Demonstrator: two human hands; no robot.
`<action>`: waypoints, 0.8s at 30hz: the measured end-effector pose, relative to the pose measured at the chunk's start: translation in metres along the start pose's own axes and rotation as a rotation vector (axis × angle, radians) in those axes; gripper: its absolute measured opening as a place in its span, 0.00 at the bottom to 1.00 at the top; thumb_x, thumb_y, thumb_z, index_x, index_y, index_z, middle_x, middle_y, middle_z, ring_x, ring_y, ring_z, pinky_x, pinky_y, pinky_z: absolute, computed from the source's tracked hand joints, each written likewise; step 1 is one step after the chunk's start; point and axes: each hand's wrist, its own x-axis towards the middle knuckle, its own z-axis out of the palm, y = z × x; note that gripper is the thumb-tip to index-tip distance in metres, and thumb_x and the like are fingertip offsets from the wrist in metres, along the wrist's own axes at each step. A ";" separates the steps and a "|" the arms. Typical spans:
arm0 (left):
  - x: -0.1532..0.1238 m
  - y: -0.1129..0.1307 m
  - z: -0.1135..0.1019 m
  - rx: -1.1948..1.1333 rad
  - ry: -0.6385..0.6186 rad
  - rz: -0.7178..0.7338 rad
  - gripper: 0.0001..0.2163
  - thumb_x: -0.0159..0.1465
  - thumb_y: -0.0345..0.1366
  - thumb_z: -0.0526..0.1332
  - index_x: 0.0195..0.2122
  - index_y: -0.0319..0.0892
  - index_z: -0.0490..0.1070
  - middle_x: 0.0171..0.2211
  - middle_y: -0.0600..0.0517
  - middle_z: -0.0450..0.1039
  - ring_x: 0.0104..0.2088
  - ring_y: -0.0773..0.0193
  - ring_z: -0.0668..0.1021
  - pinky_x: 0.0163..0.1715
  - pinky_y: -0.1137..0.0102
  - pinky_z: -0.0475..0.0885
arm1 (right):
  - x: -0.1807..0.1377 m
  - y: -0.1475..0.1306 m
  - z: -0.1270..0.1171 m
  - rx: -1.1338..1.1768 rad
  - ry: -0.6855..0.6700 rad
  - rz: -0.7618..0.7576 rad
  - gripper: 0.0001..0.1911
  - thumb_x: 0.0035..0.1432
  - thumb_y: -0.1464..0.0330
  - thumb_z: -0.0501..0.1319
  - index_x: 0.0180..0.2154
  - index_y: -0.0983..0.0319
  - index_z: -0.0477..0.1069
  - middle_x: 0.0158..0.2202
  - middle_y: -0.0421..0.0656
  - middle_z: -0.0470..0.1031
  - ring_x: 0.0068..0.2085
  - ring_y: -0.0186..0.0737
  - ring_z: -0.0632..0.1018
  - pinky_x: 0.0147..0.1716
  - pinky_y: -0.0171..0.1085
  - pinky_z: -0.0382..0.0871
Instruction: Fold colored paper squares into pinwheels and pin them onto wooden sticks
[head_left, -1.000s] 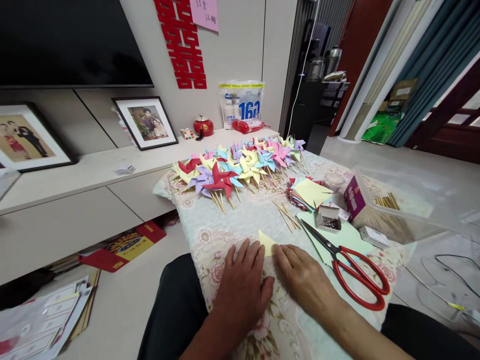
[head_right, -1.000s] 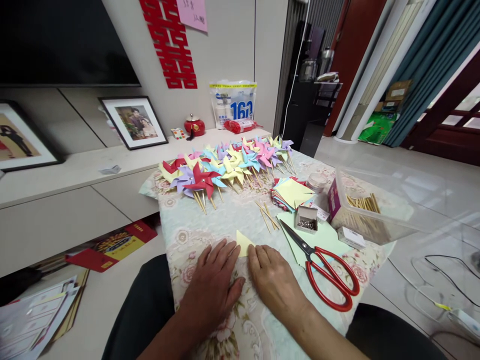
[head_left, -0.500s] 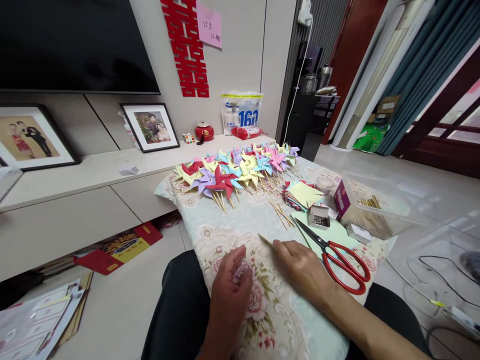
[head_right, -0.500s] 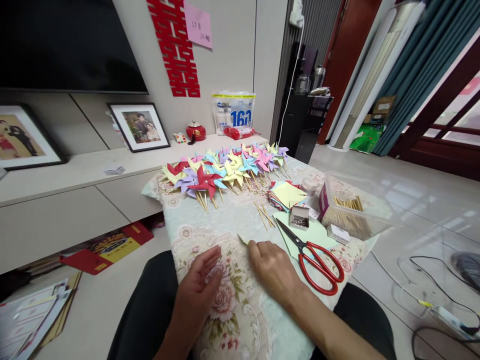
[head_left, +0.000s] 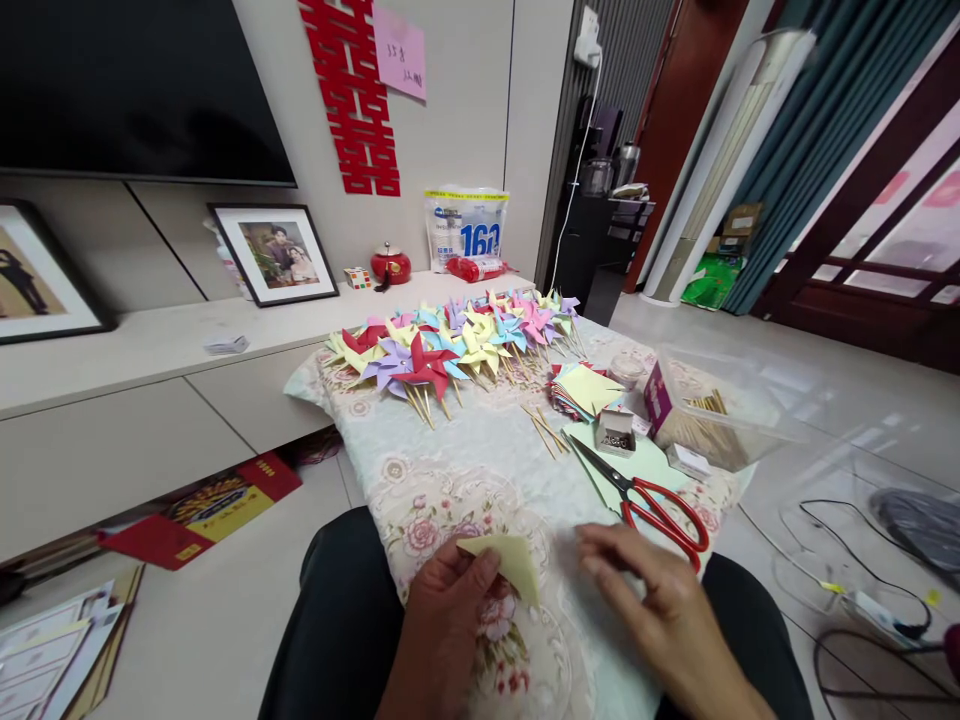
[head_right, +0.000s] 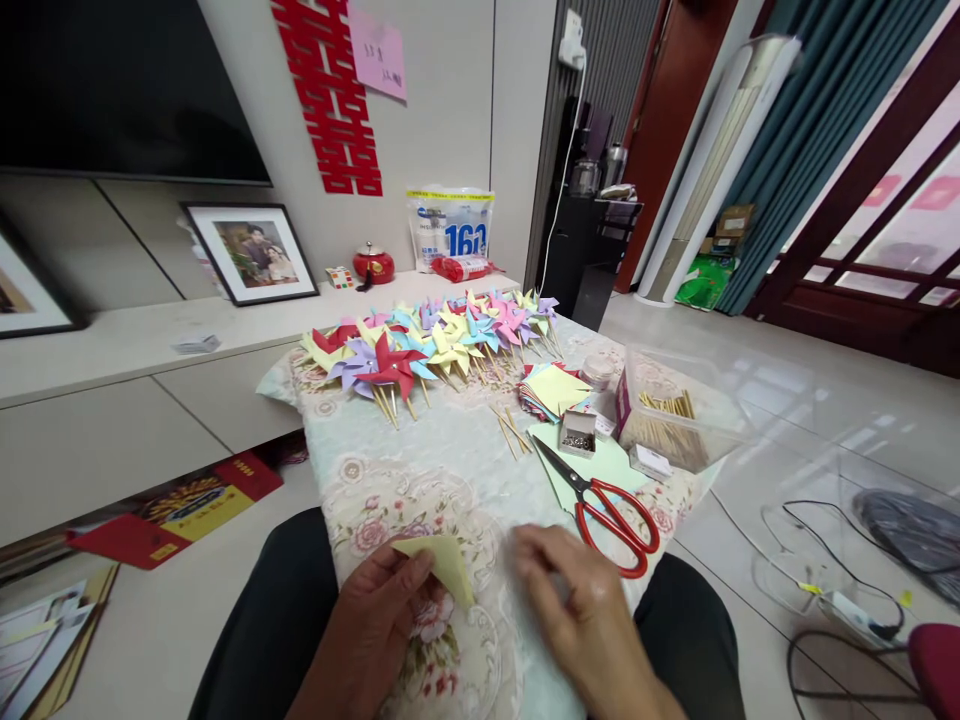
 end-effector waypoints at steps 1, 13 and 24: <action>0.001 0.002 -0.002 -0.029 0.001 -0.012 0.14 0.43 0.39 0.78 0.25 0.40 0.77 0.23 0.54 0.76 0.24 0.68 0.74 0.27 0.73 0.72 | 0.000 0.014 -0.009 -0.117 0.047 0.025 0.12 0.66 0.64 0.56 0.47 0.58 0.75 0.39 0.46 0.81 0.39 0.43 0.82 0.38 0.37 0.76; 0.008 0.005 -0.014 -0.161 -0.091 -0.055 0.10 0.50 0.34 0.76 0.27 0.39 0.75 0.27 0.54 0.75 0.24 0.71 0.71 0.23 0.77 0.67 | -0.007 0.108 -0.051 -0.663 -0.191 0.158 0.30 0.55 0.75 0.50 0.60 0.63 0.68 0.43 0.52 0.78 0.42 0.50 0.81 0.41 0.44 0.75; 0.007 0.009 -0.015 -0.278 -0.062 -0.094 0.10 0.51 0.30 0.75 0.33 0.39 0.77 0.30 0.54 0.76 0.27 0.71 0.75 0.24 0.77 0.70 | -0.042 0.088 -0.064 -0.511 -0.176 0.214 0.24 0.49 0.70 0.57 0.50 0.61 0.75 0.37 0.48 0.83 0.34 0.51 0.84 0.29 0.40 0.78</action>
